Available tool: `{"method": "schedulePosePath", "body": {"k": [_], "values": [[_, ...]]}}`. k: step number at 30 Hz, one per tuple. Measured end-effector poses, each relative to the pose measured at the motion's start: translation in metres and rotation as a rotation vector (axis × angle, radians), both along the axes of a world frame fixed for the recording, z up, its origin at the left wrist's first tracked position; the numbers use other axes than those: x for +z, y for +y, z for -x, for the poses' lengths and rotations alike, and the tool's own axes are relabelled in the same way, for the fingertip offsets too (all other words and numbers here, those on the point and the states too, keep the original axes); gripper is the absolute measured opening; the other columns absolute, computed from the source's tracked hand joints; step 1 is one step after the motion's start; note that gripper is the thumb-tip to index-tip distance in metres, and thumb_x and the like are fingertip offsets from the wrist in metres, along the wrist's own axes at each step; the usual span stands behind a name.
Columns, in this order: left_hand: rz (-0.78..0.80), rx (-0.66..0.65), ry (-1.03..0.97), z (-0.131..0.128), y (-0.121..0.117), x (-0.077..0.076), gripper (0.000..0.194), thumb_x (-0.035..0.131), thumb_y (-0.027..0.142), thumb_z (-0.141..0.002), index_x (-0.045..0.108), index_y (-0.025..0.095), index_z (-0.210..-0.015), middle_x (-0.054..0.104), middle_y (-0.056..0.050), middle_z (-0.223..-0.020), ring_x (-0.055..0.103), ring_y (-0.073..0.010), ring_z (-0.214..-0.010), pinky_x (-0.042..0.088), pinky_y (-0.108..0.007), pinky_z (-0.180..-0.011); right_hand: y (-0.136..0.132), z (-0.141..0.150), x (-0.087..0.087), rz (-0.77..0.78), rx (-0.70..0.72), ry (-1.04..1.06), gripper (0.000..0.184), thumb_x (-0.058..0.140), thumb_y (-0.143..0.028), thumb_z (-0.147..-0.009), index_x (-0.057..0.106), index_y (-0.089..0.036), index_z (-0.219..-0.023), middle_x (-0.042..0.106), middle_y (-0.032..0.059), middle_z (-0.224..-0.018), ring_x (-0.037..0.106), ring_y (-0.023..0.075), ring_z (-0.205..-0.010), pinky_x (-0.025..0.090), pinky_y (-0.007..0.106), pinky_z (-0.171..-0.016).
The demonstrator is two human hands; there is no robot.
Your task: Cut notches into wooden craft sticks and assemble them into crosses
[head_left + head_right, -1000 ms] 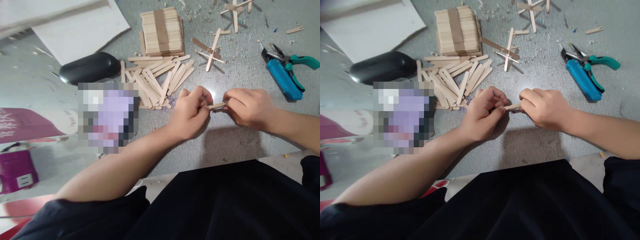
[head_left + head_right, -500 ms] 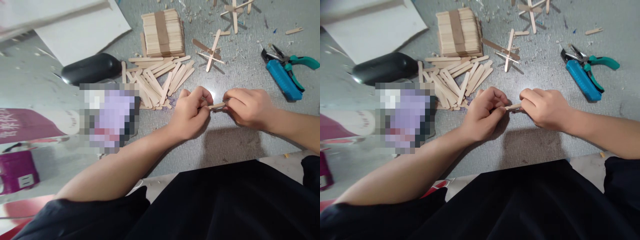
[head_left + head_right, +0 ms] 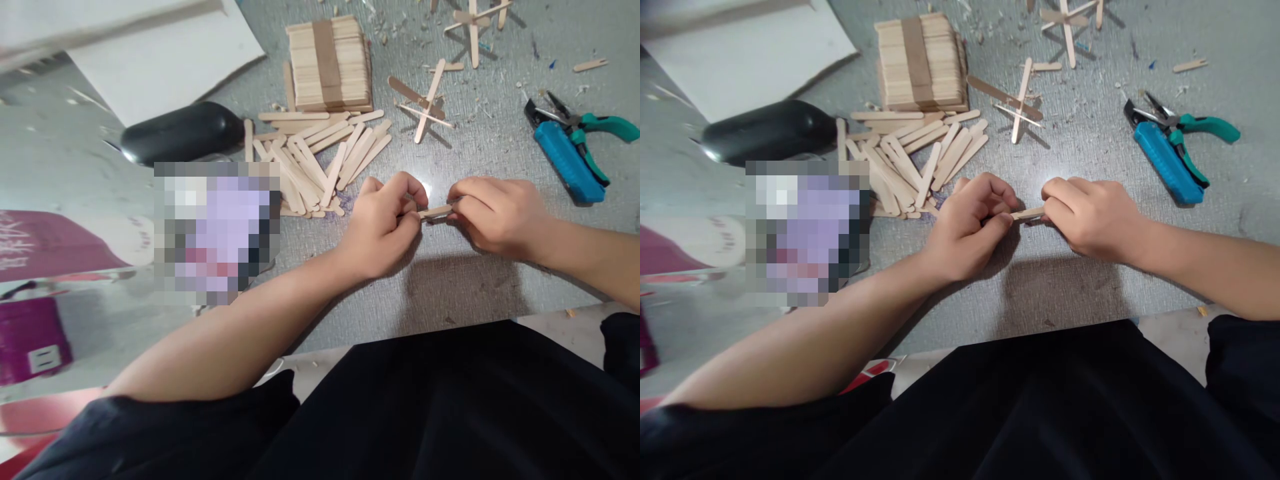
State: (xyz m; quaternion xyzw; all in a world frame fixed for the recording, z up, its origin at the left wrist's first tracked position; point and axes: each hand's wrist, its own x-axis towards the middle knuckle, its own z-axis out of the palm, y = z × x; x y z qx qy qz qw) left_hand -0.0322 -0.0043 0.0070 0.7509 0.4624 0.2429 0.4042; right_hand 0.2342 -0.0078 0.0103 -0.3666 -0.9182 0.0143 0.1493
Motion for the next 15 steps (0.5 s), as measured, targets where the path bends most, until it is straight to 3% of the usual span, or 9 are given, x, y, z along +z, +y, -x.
{"method": "schedulePosePath", "body": {"k": [10, 15], "values": [[0.010, 0.011, -0.012, -0.0005, 0.0007, 0.0011, 0.016, 0.062, 0.015, -0.094, 0.059, 0.028, -0.103, 0.062, 0.007, -0.068, 0.052, -0.0213, -0.066, 0.048, -0.052, -0.102, -0.0003, -0.0002, 0.0029, 0.010, -0.005, -0.037, 0.041, 0.048, -0.026, -0.126, 0.078, -0.019, -0.099, 0.090, 0.0099, -0.116, 0.070, 0.0176, -0.087, 0.034, 0.038, -0.067], [0.006, 0.012, -0.019, -0.0006, 0.0007, 0.0023, 0.016, 0.061, 0.016, -0.093, 0.058, 0.028, -0.103, 0.061, 0.007, -0.067, 0.051, -0.0206, -0.066, 0.048, -0.052, -0.101, -0.0010, 0.0003, 0.0020, -0.095, 0.020, -0.070, 0.042, 0.047, -0.023, -0.125, 0.078, -0.019, -0.097, 0.090, 0.0085, -0.113, 0.069, 0.0169, -0.085, 0.035, 0.037, -0.066]]}}
